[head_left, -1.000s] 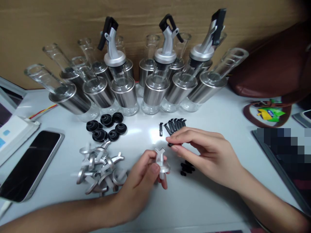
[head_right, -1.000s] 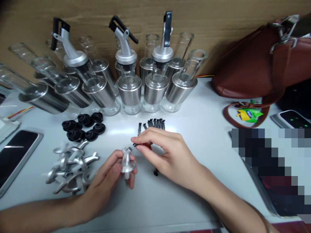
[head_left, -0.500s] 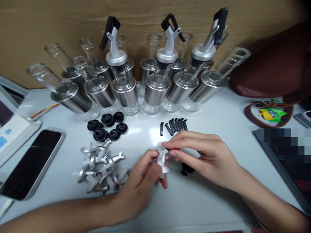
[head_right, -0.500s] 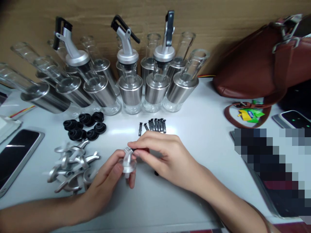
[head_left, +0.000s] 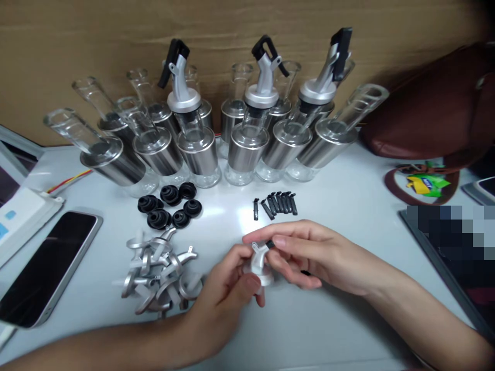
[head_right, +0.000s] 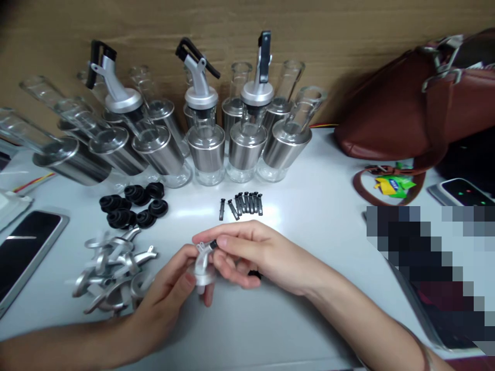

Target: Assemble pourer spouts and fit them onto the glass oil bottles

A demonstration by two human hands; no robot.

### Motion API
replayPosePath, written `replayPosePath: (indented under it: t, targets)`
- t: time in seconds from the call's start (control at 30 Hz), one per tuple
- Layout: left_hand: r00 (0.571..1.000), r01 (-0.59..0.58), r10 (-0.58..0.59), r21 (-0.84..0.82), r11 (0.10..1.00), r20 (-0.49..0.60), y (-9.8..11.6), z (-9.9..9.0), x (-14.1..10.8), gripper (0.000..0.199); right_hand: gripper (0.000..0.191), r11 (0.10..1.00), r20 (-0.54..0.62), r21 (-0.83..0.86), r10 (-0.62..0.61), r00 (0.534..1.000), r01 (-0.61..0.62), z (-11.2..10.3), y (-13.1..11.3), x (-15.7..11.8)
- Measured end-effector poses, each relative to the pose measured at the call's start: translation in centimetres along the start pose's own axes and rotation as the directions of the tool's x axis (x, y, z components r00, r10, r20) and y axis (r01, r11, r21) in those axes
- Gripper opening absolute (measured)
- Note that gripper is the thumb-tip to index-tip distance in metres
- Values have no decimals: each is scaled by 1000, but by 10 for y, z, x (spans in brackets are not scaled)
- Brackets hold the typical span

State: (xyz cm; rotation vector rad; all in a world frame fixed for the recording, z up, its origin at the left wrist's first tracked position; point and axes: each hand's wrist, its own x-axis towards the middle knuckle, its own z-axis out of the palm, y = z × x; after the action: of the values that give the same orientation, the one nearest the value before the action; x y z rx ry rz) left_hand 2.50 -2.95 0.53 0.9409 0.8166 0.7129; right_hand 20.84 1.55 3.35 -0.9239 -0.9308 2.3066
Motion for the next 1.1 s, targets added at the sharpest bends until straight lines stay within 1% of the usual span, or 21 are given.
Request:
replayPosePath:
  t: [0.07,0.13,0.23,0.3,0.43,0.53,0.67,0.73,0.77,0.8,0.83,0.87,0.9,0.97,1.0,1.03,1.07,1.1]
  targets:
    - [1000,3,-3,-43,999,-7,1,1,1,43,29,997,33,48,50,998,-52,0,1,-1]
    - [1000,1,-1,-70,998,3,2,2,1,42,30,994,76,85,66,995,-72,0,1,-2]
    - [1000,-11,13,-94,995,15,2,2,1,40,26,990,156,121,53,986,-72,-1,1,-2]
    - [1000,-3,5,-101,995,21,1,2,0,39,22,987,184,145,41,982,-68,-3,2,-2]
    - [1000,16,-13,-107,994,25,-1,0,-1,40,18,980,177,186,33,984,-66,-4,5,-1]
    - [1000,14,-12,-88,996,20,-2,0,-1,39,18,983,168,176,23,985,-53,-4,6,0]
    - [996,-20,27,-82,996,80,-4,2,-4,35,18,992,142,123,14,990,-31,-1,7,0]
    - [994,-3,6,-28,1000,108,-1,1,-8,34,20,997,136,73,-11,991,1,1,6,-1]
    - [994,16,-22,51,999,110,2,1,-11,35,20,999,131,47,-28,991,22,2,6,-1]
    - [992,31,-51,169,985,114,7,0,-13,38,22,999,117,24,-42,992,39,3,5,-2]
    - [991,25,-65,316,949,115,13,-1,-15,41,23,999,98,8,-50,994,50,3,4,-3]
    - [992,-12,-47,472,882,113,20,-2,-17,42,24,999,74,3,-53,996,52,3,2,-5]
    - [991,-75,-11,619,782,135,28,-3,-18,39,25,998,44,10,-56,997,56,3,0,-6]
    - [983,-183,99,846,501,154,48,-8,-17,21,27,996,-31,29,-80,996,81,2,-4,-9]
    - [982,-168,141,919,356,125,59,-11,-17,8,26,994,-73,35,-101,992,104,2,-5,-10]
    - [978,-126,192,962,241,80,69,-16,-17,1,24,990,-109,40,-127,986,132,1,-7,-11]
    - [960,-61,281,982,180,8,79,-23,-18,3,22,987,-140,44,-150,979,157,1,-8,-11]
    - [945,16,321,986,165,-70,88,-31,-20,2,20,983,-156,48,-169,973,178,0,-9,-12]
